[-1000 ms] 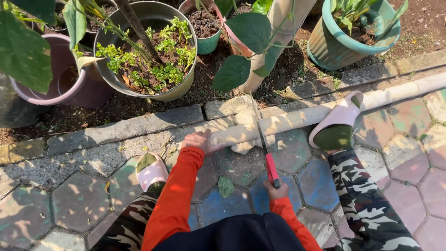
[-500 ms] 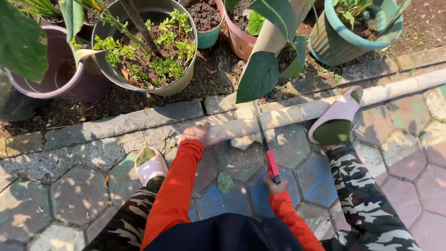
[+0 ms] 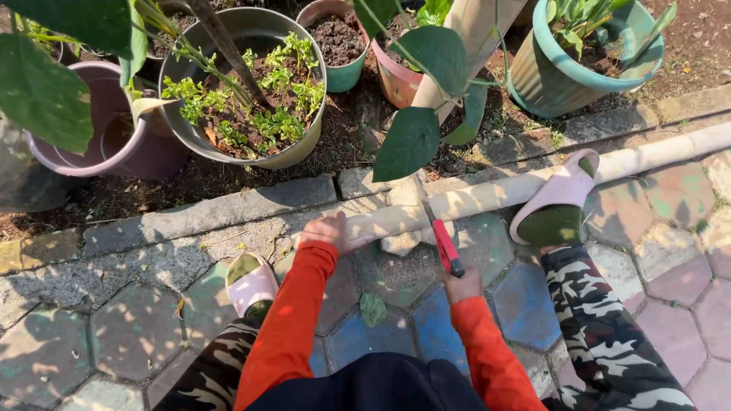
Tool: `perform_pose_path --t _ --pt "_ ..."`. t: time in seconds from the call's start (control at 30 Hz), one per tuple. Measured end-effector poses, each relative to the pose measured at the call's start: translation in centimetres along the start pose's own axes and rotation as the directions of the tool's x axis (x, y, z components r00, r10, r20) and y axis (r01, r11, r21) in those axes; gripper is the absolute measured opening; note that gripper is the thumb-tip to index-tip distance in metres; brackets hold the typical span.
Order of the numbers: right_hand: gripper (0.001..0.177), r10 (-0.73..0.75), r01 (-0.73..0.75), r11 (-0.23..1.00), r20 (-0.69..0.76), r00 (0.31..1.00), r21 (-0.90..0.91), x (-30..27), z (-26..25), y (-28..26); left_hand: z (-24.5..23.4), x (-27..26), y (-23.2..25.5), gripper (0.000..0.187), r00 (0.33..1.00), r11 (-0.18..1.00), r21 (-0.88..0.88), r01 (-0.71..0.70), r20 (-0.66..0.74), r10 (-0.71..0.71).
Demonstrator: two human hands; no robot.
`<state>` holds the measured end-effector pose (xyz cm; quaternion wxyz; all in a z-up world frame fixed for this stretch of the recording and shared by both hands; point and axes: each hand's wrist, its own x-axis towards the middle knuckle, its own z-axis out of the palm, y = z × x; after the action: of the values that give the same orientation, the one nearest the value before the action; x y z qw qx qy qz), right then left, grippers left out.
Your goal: Using a small hand saw to cut through a bamboo pole.
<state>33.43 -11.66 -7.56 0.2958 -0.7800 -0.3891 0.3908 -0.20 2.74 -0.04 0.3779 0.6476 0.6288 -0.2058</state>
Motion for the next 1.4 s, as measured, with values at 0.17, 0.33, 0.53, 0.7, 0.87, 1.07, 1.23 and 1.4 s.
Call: perform_pose_path --t 0.17,0.33,0.53,0.7,0.87,1.07,1.23,1.4 --pt "0.022 0.025 -0.025 0.998 -0.001 1.000 -0.058 1.3 -0.9 -1.6 -0.1 -0.6 0.7 0.093 0.941 0.984 0.118 -0.131 -0.297 0.161" --pt "0.021 0.148 -0.166 0.972 0.113 0.983 0.169 -1.3 -3.2 2.7 -2.3 -3.0 1.0 0.090 0.948 0.990 0.082 -0.112 -0.290 0.131" --pt "0.024 -0.136 0.130 0.989 -0.087 0.987 -0.072 1.9 1.3 1.9 -2.1 -2.8 1.0 0.092 0.962 0.990 0.115 -0.080 -0.250 0.107" --pt "0.022 0.072 -0.072 0.997 -0.010 0.997 -0.002 -4.0 -3.4 1.9 -1.8 -2.6 0.6 0.093 0.946 0.991 0.108 -0.082 -0.303 0.111" --pt "0.018 -0.049 0.048 0.999 -0.037 0.998 -0.026 -2.4 -0.4 3.3 -2.0 -2.7 0.7 0.095 0.945 0.988 0.120 -0.100 -0.301 0.132" --pt "0.020 0.057 -0.059 0.992 0.020 0.998 0.112 -0.2 0.3 1.8 -3.4 -4.2 1.6 0.091 0.986 0.989 0.144 -0.034 -0.154 0.057" --pt "0.014 0.019 -0.019 0.995 0.000 1.000 0.095 -4.1 -1.6 5.5 -1.7 -2.5 0.4 0.096 0.978 0.988 0.129 -0.083 -0.182 0.106" --pt "0.013 -0.087 0.091 0.992 -0.050 0.995 0.087 -3.2 -0.5 7.3 -4.2 -3.2 1.3 0.092 0.973 0.986 0.153 -0.066 -0.209 0.097"
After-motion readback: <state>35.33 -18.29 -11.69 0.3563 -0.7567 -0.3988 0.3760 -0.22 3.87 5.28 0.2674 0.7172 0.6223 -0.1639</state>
